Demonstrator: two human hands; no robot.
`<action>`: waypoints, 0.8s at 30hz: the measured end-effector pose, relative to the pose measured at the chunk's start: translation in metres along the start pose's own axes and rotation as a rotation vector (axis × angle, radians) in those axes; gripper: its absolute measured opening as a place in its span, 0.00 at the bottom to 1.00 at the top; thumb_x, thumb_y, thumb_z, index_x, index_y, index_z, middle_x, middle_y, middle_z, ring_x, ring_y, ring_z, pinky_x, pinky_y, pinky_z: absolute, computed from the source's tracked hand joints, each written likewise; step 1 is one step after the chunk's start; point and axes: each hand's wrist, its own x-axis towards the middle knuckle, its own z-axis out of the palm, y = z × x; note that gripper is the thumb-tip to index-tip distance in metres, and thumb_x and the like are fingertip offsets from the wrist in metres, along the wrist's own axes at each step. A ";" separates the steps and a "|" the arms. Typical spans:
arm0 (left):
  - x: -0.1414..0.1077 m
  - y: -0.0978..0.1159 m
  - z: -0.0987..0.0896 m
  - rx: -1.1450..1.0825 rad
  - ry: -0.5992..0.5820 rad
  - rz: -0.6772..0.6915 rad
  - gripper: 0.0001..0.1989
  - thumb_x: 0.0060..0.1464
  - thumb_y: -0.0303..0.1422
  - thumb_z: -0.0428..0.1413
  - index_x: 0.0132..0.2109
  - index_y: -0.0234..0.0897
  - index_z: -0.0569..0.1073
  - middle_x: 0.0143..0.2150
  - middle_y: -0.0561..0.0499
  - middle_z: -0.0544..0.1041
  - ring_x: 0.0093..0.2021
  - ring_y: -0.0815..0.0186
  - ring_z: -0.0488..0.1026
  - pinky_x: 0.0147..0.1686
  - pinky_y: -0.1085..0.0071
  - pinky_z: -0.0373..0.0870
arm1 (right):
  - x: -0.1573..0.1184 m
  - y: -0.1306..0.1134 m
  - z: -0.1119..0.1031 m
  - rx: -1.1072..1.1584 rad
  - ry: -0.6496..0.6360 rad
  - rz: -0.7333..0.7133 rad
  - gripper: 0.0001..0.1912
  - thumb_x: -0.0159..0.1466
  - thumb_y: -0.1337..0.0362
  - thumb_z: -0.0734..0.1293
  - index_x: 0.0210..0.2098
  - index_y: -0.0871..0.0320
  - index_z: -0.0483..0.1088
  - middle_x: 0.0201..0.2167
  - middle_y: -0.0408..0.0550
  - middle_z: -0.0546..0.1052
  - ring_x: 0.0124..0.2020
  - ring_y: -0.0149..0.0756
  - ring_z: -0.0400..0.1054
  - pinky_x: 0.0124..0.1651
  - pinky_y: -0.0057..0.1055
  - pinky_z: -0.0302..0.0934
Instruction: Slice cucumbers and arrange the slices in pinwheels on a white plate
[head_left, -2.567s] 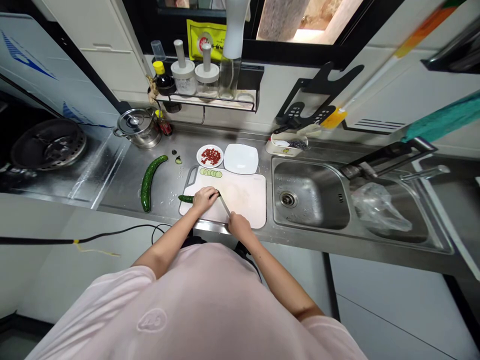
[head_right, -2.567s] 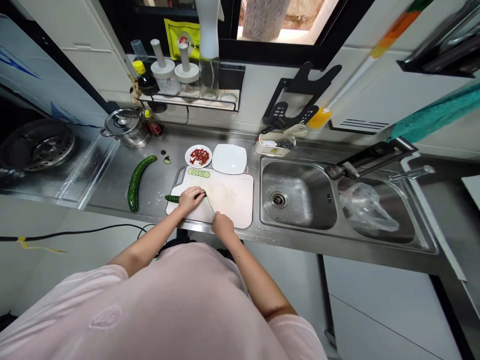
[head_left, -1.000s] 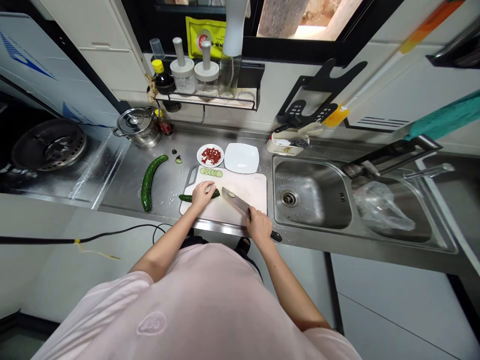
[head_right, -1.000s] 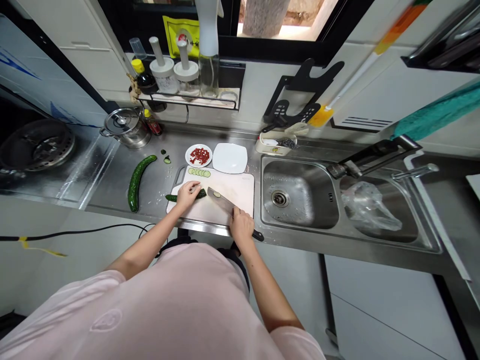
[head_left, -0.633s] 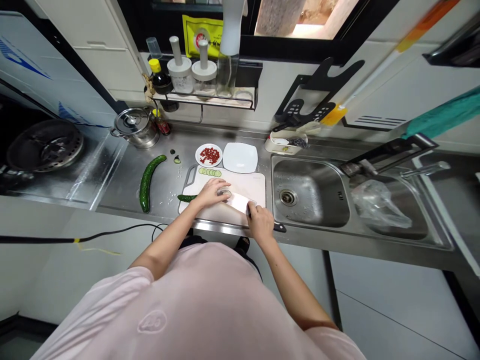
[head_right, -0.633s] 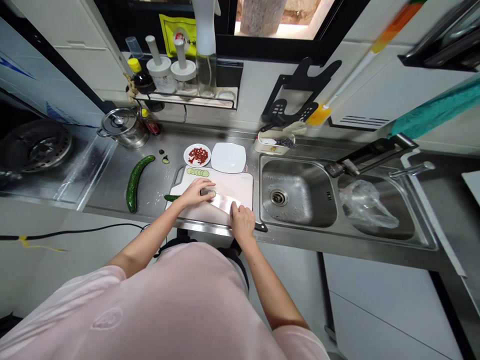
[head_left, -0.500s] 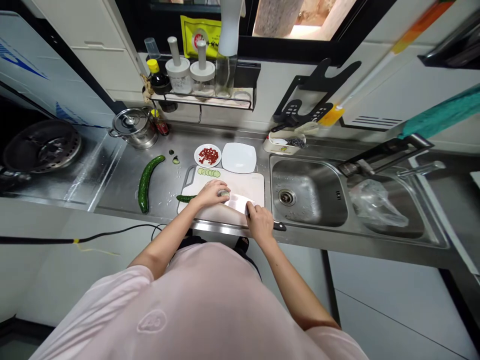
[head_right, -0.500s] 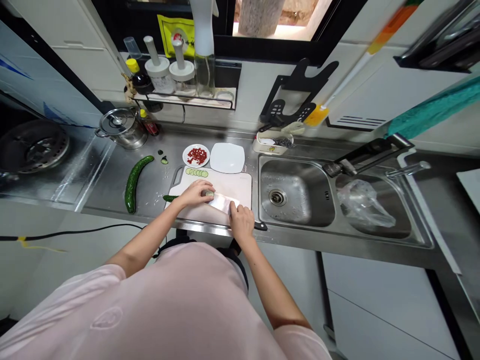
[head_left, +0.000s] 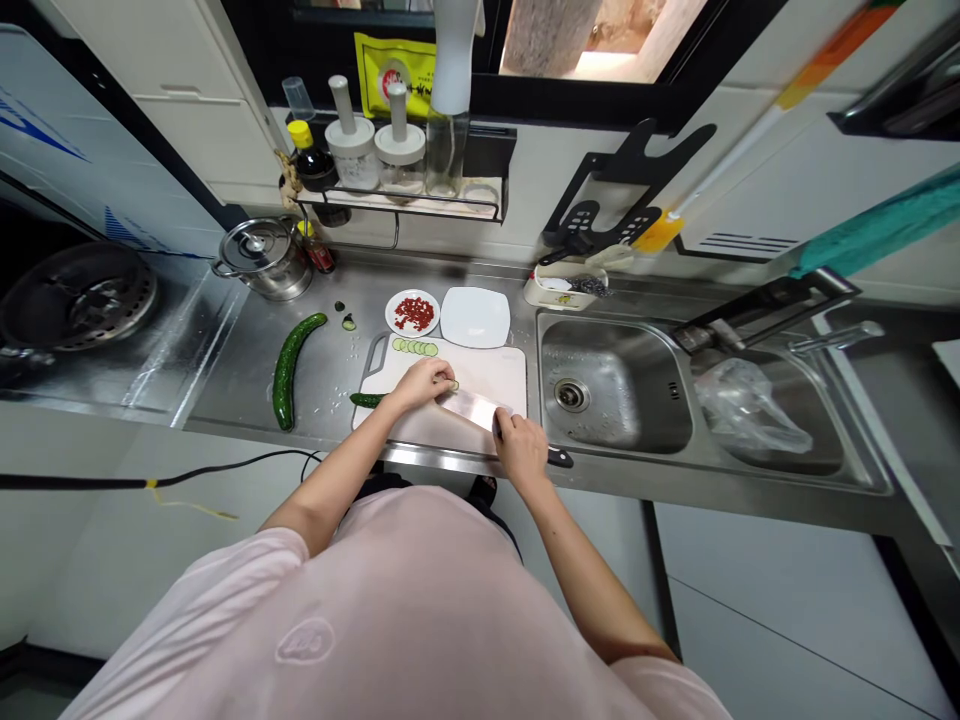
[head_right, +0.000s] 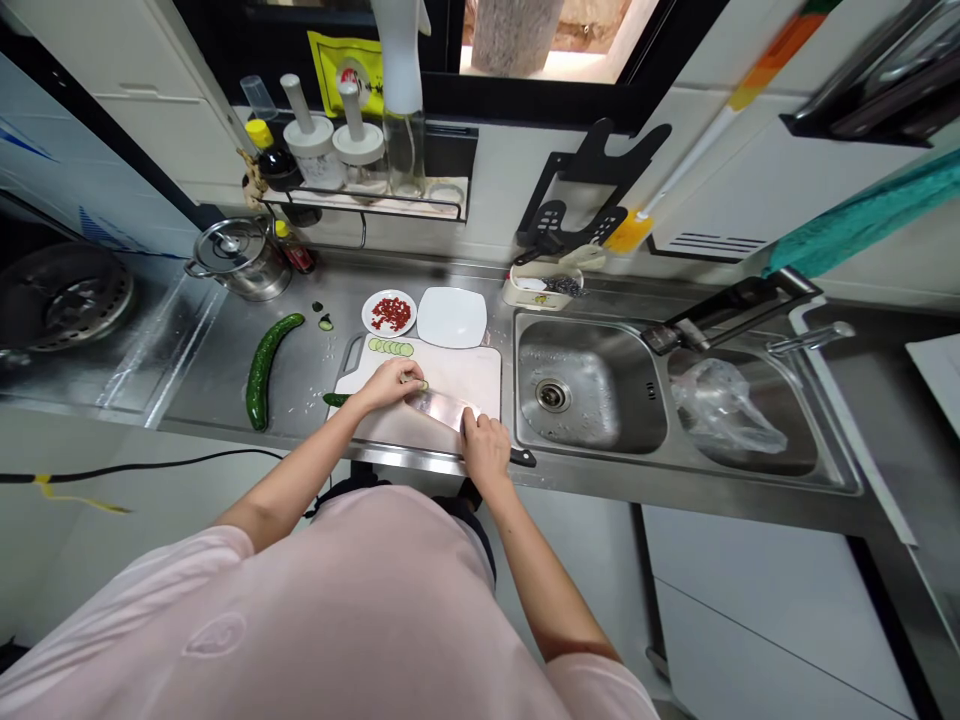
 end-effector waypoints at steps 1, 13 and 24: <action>0.004 -0.005 0.002 -0.033 0.023 -0.039 0.08 0.51 0.37 0.56 0.37 0.39 0.76 0.35 0.51 0.76 0.37 0.66 0.71 0.40 0.69 0.68 | -0.001 0.001 0.002 -0.002 -0.001 0.004 0.20 0.65 0.63 0.59 0.56 0.58 0.63 0.39 0.54 0.71 0.41 0.42 0.61 0.41 0.33 0.46; 0.062 -0.052 0.003 0.173 0.112 -0.346 0.07 0.48 0.32 0.57 0.36 0.40 0.78 0.33 0.50 0.79 0.34 0.64 0.73 0.36 0.70 0.66 | -0.007 0.011 0.009 0.043 -0.025 0.086 0.19 0.65 0.61 0.59 0.55 0.57 0.63 0.39 0.52 0.73 0.41 0.40 0.64 0.42 0.32 0.48; 0.071 -0.058 0.004 0.325 0.178 -0.274 0.14 0.54 0.31 0.51 0.45 0.44 0.77 0.46 0.47 0.77 0.46 0.57 0.71 0.43 0.65 0.65 | -0.009 0.012 0.012 0.048 -0.033 0.104 0.18 0.65 0.60 0.61 0.54 0.55 0.64 0.39 0.51 0.73 0.41 0.40 0.65 0.43 0.31 0.48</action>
